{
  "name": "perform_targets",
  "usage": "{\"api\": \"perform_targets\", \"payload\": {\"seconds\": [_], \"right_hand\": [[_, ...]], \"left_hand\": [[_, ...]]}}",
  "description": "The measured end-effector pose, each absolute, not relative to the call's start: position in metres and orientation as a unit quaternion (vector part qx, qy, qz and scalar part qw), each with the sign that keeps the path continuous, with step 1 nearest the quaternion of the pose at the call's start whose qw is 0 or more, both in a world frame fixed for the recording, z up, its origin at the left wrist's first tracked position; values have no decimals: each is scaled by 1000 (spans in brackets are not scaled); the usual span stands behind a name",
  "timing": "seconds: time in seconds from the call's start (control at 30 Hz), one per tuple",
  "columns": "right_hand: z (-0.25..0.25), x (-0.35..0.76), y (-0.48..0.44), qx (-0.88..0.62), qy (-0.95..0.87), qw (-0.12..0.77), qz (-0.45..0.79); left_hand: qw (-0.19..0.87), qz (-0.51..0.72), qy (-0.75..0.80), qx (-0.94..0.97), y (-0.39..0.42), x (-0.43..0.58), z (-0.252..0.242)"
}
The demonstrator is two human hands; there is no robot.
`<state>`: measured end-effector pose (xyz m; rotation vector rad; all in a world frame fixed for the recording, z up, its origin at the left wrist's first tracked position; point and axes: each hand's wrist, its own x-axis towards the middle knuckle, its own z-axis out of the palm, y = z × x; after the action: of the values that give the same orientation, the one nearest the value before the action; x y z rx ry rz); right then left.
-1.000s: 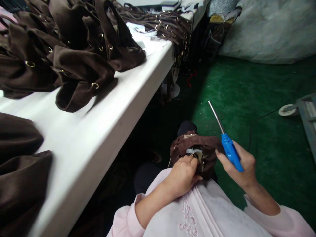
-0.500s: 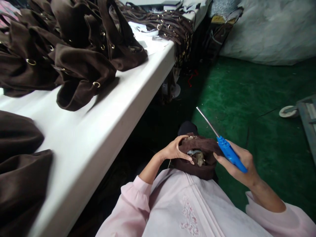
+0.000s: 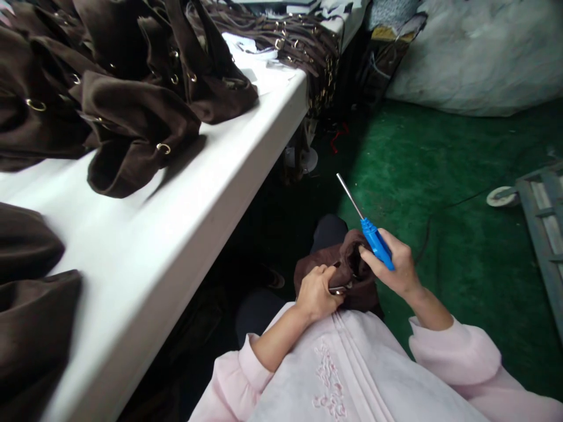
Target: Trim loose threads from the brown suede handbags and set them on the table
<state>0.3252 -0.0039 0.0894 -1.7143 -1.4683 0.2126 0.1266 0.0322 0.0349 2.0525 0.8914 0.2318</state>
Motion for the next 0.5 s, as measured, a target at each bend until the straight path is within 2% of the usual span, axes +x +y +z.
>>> {"api": "perform_targets", "payload": {"seconds": [0.23,0.3,0.4,0.5], "right_hand": [[103,354,-16,-632,-679,333,170],[98,349,-34,-625,-683,296,237],[85,327,-60,-587,-710,189,341],[69,310,-70,-563,-729,112,373]], "left_hand": [[545,295,544,565,68,88,9],[523,314,616,498,84,72,1],[467,319,677,471,106,48,-5],[444,324,681,484,119,31,-4]]}}
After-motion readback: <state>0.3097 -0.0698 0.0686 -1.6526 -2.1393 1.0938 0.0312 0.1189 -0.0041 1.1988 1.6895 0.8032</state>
